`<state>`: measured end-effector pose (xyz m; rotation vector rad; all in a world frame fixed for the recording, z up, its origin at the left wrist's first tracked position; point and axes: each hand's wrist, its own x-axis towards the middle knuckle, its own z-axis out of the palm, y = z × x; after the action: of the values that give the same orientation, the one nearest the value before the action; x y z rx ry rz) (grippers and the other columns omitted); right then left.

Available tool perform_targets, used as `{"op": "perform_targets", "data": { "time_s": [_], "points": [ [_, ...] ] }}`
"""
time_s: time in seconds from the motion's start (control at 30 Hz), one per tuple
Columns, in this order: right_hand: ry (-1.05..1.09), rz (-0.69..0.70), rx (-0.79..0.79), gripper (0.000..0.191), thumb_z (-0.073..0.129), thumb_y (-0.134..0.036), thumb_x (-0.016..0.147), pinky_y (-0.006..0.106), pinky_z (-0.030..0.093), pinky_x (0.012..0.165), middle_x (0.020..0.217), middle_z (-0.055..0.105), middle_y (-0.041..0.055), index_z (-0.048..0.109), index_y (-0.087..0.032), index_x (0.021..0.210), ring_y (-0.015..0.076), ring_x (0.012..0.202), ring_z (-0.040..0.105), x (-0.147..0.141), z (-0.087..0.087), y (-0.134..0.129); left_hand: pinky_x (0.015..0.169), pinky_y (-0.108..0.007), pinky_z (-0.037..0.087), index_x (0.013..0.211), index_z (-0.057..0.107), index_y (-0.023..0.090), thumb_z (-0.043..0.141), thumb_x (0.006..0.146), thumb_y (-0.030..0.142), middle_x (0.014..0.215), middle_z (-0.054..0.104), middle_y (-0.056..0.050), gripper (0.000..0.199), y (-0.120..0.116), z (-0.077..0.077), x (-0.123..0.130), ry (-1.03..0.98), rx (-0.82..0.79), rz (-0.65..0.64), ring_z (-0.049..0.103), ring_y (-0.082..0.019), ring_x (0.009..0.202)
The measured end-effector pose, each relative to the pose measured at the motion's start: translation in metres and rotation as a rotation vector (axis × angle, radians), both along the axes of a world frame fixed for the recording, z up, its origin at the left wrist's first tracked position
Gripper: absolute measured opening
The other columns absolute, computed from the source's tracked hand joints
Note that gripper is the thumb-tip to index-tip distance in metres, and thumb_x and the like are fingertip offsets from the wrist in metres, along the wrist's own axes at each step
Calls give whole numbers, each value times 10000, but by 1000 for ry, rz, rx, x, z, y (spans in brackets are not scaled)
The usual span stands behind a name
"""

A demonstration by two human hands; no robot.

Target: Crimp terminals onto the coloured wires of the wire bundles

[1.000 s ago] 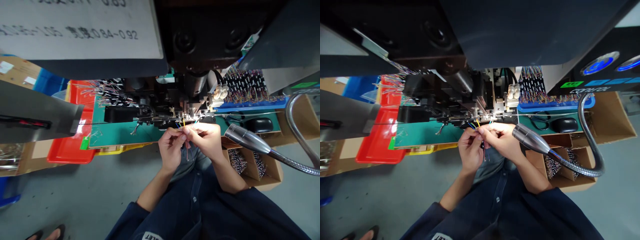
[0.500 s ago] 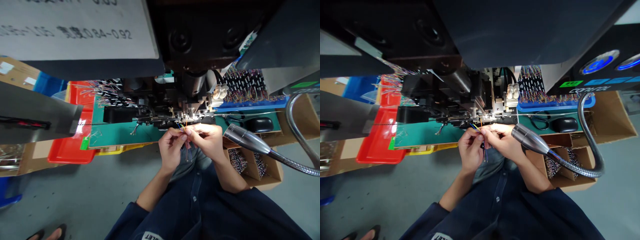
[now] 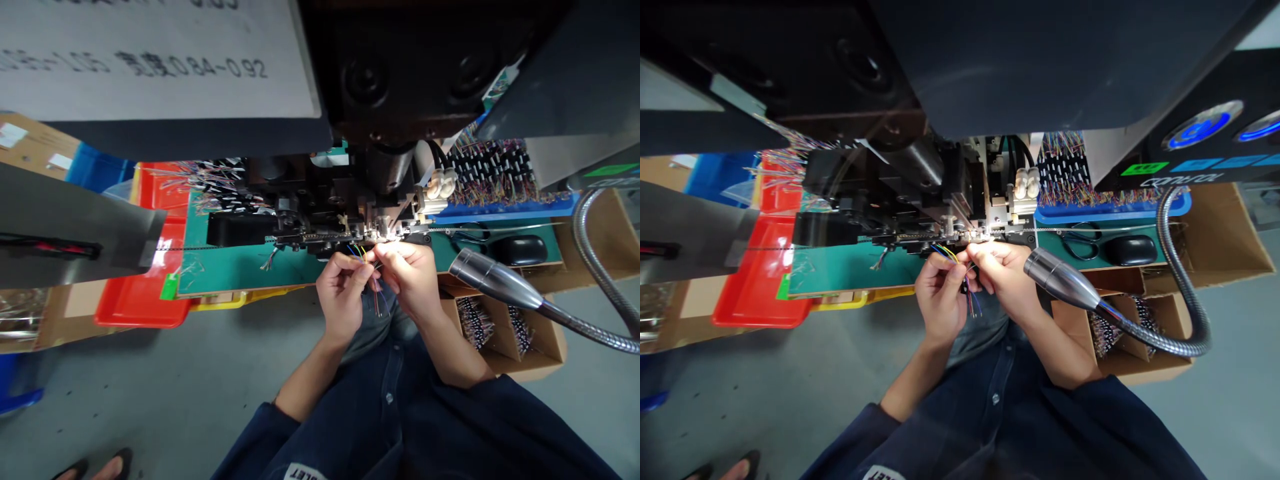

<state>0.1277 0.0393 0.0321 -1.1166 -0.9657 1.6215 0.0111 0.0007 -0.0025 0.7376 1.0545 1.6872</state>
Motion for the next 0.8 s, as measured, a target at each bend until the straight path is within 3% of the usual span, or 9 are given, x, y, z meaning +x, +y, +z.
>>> {"op": "perform_targets", "data": {
  "time_s": [0.23,0.43,0.53,0.67,0.8],
  "points": [
    [-2,-25,19,419,882,-621,997,304,502,461,460,498,-67,878,-240,822,123,406,397,1,0,0,568,-212,588,901,704,224,978,1007,439,758,773,23,364,-1,-2,-1,13,-3,-5,711,-112,570],
    [-107,56,122,449,882,-688,1004,337,523,464,561,627,-11,909,-241,969,164,449,511,8,9,1,554,-236,594,911,698,225,987,992,444,752,741,33,372,-3,-7,-4,1,-19,-60,679,-116,542],
    [-124,72,139,435,887,-671,1015,337,515,453,569,639,-5,893,-242,945,173,462,541,11,11,1,556,-245,602,905,701,227,979,999,446,745,734,34,367,-4,-10,-5,1,-13,-90,677,-119,539],
    [-114,38,115,379,852,-601,1050,306,464,413,588,694,-3,915,-245,935,143,422,485,10,5,1,545,-217,579,872,679,222,983,997,461,730,739,31,406,-3,-8,-5,20,-30,-52,655,-100,530],
    [-40,14,61,360,873,-572,1035,285,461,426,505,619,-42,924,-240,906,117,382,443,5,0,2,530,-201,565,866,684,220,1006,976,451,720,765,27,411,0,-2,-4,-4,9,-19,688,-103,533]
  ]
}}
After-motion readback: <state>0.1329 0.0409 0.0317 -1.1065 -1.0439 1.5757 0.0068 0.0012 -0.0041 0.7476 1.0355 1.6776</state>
